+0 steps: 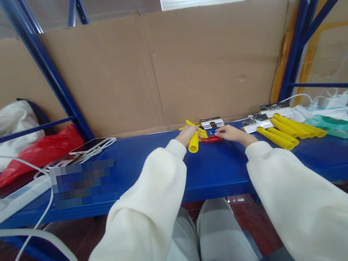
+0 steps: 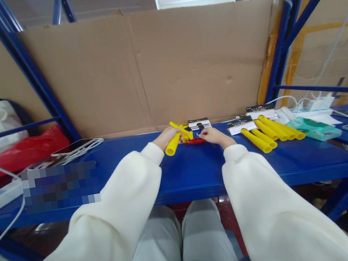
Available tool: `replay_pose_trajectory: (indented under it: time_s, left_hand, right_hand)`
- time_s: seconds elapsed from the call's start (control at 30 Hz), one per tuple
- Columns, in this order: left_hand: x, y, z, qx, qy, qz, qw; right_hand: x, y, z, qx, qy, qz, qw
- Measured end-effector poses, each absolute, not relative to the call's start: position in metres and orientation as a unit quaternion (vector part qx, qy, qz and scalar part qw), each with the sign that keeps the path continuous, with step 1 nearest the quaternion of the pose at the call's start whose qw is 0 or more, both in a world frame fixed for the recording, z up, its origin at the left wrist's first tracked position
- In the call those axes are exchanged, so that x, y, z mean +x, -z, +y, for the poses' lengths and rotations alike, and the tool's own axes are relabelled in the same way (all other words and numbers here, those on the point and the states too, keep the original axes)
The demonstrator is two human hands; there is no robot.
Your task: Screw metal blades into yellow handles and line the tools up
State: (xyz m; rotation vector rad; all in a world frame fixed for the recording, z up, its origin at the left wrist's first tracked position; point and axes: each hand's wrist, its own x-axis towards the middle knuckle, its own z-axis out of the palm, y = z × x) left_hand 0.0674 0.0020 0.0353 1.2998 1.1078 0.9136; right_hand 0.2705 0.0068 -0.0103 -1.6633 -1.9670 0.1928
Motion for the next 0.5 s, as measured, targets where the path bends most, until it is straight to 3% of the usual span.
replay_pose_trajectory:
  time_s: [0.2, 0.5]
  left_hand:
    - [0.009, -0.038, 0.008, 0.585, -0.502, 0.498, 0.398]
    - [-0.022, -0.006, 0.009, 0.591, -0.483, 0.519, 0.384]
  right_hand:
    - [0.272, 0.010, 0.005, -0.618, -0.126, -0.728, 0.269]
    - [0.270, 0.022, 0.027, -0.635, -0.141, -0.714, 0.259]
